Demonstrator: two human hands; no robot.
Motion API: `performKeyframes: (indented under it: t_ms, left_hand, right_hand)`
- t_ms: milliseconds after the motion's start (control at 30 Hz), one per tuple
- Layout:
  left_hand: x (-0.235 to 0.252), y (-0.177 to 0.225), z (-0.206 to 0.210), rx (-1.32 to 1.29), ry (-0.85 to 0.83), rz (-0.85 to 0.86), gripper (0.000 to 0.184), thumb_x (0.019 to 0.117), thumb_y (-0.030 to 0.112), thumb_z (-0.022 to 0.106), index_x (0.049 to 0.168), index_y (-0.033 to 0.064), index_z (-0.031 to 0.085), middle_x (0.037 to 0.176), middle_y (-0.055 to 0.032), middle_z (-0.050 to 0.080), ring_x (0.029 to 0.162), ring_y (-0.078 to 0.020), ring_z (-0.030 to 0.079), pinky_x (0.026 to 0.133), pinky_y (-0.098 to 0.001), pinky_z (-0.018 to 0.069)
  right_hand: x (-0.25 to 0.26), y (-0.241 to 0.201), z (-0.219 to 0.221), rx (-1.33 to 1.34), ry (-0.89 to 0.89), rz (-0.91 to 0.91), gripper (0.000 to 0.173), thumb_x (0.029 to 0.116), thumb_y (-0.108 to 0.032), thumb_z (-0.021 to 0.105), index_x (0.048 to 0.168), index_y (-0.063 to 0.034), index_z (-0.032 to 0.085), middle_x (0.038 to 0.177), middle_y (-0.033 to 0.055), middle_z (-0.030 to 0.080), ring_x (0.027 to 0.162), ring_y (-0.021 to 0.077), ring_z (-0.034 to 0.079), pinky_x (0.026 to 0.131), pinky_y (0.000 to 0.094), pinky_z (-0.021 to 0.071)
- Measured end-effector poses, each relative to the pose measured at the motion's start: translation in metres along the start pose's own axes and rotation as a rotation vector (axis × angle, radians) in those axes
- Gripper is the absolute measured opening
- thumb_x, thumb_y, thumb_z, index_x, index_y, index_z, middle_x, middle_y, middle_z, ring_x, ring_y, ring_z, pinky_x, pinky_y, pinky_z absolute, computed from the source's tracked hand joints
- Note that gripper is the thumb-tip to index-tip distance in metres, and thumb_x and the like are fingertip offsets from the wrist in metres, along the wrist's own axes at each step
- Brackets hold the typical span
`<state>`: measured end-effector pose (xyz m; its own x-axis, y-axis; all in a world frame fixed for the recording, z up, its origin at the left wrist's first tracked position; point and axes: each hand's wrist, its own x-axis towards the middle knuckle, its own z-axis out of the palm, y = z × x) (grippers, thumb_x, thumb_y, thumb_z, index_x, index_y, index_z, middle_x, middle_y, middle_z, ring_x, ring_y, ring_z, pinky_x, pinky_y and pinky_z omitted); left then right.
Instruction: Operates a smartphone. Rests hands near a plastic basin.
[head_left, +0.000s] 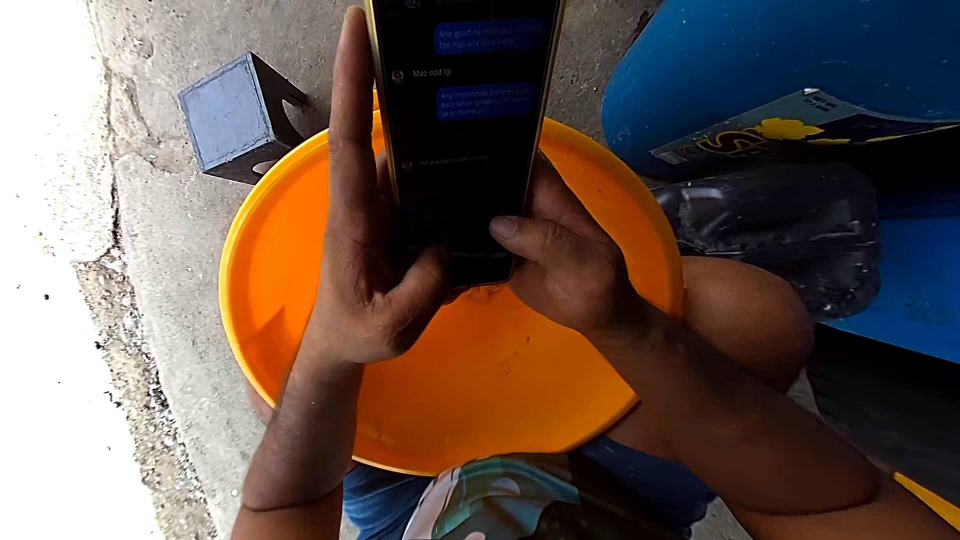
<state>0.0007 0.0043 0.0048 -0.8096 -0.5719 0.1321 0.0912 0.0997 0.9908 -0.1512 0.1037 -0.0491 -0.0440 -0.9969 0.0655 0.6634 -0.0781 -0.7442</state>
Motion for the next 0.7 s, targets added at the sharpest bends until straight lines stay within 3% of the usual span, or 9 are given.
performKeyframes:
  t_ms: [167,300,400,567,700]
  left_hand:
    - [0.0000,-0.0001,0.0029,0.019,0.045,-0.002,0.103,0.0819,-0.008,0.054,0.159,0.0057,-0.013,0.137,-0.0122,0.052,0.111,-0.0187,0.066,0.086,-0.0341,0.0628]
    - [-0.0002,-0.0017,0.0031,0.041,0.066,0.018,0.101,0.0821,-0.013,0.050,0.160,0.0050,-0.012,0.137,-0.0135,0.053,0.112,-0.0201,0.066,0.088,-0.0360,0.0625]
    - [0.0000,-0.0015,0.0054,0.048,0.080,0.017,0.102,0.0843,-0.008,0.057,0.160,0.0051,-0.011,0.139,-0.0122,0.052,0.112,-0.0191,0.066,0.087,-0.0346,0.0629]
    - [0.0000,-0.0008,0.0070,0.067,0.102,0.019,0.103,0.0847,-0.008,0.059,0.160,0.0056,-0.010,0.139,-0.0119,0.052,0.111,-0.0182,0.066,0.087,-0.0339,0.0628]
    - [-0.0007,-0.0023,0.0030,-0.018,0.070,0.020,0.099,0.0822,-0.012,0.045,0.161,0.0083,-0.011,0.132,-0.0127,0.057,0.106,-0.0188,0.067,0.083,-0.0357,0.0630]
  right_hand:
    - [-0.0006,-0.0024,0.0008,0.013,0.029,0.067,0.058,0.0956,0.001,0.040,0.152,-0.0080,0.030,0.131,0.0166,0.055,0.109,0.0282,0.066,0.072,0.0427,0.0643]
    - [0.0002,0.0031,-0.0013,-0.042,-0.043,-0.056,0.062,0.0927,0.001,0.044,0.151,-0.0093,0.027,0.130,0.0128,0.054,0.116,0.0240,0.063,0.085,0.0438,0.0628]
    - [-0.0006,0.0037,-0.0009,-0.063,-0.040,-0.072,0.065,0.0916,0.001,0.046,0.152,-0.0091,0.025,0.132,0.0123,0.052,0.119,0.0229,0.061,0.090,0.0426,0.0607]
    - [-0.0008,0.0049,-0.0012,-0.047,-0.052,-0.062,0.067,0.0908,0.003,0.046,0.153,-0.0103,0.025,0.133,0.0125,0.052,0.119,0.0241,0.061,0.090,0.0447,0.0611]
    - [-0.0018,0.0033,-0.0010,0.002,-0.050,-0.026,0.066,0.0907,0.003,0.044,0.152,-0.0140,0.027,0.131,0.0136,0.055,0.114,0.0279,0.065,0.083,0.0487,0.0637]
